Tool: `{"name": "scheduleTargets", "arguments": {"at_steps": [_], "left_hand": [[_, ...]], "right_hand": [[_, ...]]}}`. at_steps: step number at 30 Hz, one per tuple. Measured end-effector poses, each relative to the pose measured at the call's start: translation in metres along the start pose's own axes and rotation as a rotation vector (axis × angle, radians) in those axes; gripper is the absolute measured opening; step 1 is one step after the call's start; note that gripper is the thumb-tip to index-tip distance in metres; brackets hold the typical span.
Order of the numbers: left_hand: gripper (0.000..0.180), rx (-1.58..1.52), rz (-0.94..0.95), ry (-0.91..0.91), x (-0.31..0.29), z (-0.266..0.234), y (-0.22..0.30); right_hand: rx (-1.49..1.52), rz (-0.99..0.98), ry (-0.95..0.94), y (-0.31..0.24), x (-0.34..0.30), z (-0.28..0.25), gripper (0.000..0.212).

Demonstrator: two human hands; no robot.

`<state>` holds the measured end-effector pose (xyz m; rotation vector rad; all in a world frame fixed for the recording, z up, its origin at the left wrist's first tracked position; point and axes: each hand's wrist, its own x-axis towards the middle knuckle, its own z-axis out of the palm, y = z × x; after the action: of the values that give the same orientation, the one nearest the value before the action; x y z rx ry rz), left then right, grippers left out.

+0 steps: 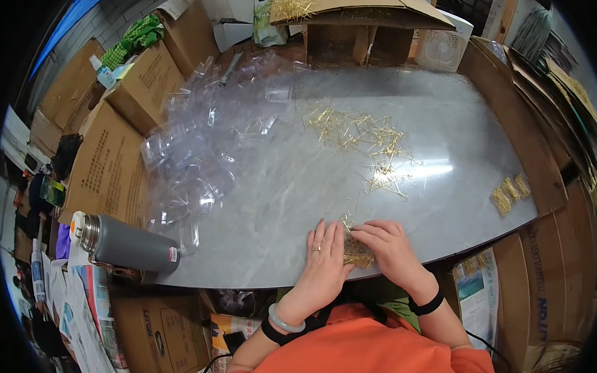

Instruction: Counting and packaging small gold-colored metal parts into plastic bags at a workbench.

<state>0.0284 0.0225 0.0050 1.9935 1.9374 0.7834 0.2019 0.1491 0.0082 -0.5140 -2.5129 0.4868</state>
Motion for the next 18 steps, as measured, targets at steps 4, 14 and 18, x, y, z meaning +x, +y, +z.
{"name": "scheduleTargets", "arguments": {"at_steps": [4, 14, 18], "left_hand": [[0.075, -0.024, -0.013, -0.032, -0.001, -0.005, 0.003], [0.069, -0.054, 0.057, -0.056, 0.002, -0.006, 0.002], [0.073, -0.113, 0.033, 0.002, 0.000, -0.003, -0.003]], "right_hand": [[-0.040, 0.169, 0.117, -0.012, -0.010, -0.019, 0.036], [-0.095, 0.226, 0.075, -0.006, -0.006, -0.006, 0.028], [-0.086, 0.136, 0.069, -0.019, 0.003, -0.017, 0.041]]}}
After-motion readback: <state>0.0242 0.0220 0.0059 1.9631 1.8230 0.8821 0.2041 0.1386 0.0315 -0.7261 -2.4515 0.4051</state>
